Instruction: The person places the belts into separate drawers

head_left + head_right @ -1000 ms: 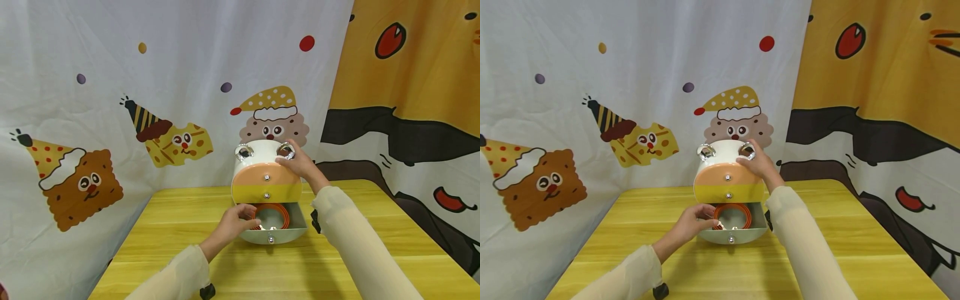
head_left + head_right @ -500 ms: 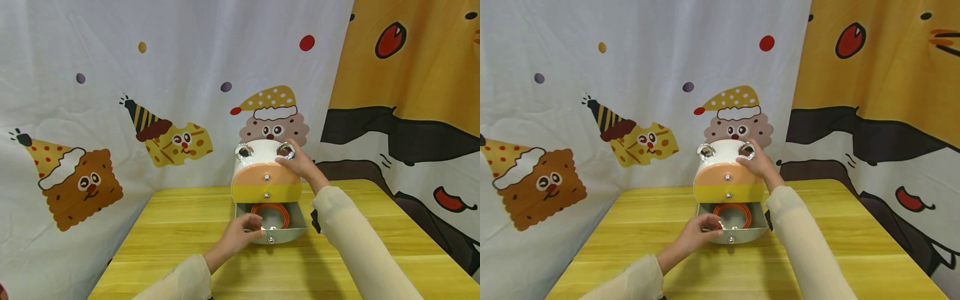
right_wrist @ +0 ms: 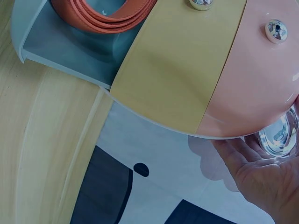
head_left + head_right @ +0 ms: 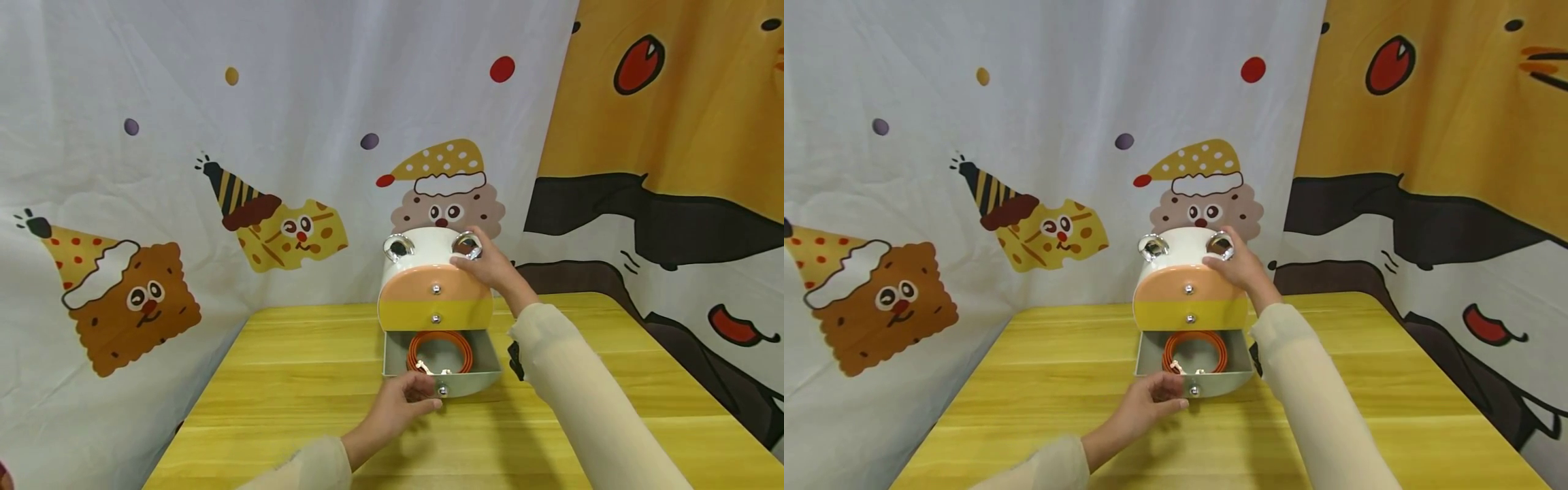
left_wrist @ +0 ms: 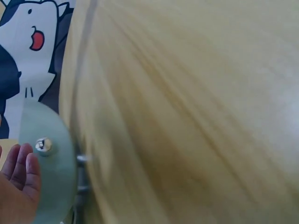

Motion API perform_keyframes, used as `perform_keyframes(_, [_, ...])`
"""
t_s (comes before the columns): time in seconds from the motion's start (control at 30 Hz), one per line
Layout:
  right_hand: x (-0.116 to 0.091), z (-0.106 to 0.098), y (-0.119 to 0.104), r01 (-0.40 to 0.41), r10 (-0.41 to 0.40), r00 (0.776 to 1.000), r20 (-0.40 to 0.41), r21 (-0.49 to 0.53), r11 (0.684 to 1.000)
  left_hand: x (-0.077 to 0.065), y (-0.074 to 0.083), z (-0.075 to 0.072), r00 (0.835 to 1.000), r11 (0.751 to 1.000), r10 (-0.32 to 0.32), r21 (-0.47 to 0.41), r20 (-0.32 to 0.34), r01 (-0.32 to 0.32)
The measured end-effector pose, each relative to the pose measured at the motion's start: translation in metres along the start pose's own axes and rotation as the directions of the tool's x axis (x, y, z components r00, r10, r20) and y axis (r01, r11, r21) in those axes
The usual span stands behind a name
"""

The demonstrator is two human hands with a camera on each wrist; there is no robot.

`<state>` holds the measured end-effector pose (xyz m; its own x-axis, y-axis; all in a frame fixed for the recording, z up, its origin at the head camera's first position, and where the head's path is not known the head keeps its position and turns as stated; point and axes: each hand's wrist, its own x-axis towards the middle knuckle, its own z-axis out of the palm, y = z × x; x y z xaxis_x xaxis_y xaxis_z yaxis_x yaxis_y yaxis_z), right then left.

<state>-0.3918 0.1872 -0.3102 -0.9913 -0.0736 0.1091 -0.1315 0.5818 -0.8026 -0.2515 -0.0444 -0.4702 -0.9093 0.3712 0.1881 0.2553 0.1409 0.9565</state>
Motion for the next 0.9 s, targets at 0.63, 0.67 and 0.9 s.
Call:
perform_keyframes(0.63, [-0.001,-0.001,-0.001,-0.002,0.002,1.0,0.004,0.003,1.0,-0.003,-0.021,0.015,0.999,0.999,-0.033,0.021,-0.041,0.034])
perform_keyframes(0.67, [-0.001,-0.001,0.0,0.0,0.0,1.0,0.003,0.003,1.0,-0.003,-0.021,0.016,0.998,0.999,-0.034,0.013,-0.046,0.035])
perform_keyframes(0.9, [0.0,-0.001,0.0,0.012,-0.012,1.0,0.003,0.004,1.0,-0.001,-0.023,0.022,0.995,0.999,-0.027,-0.021,-0.094,0.025])
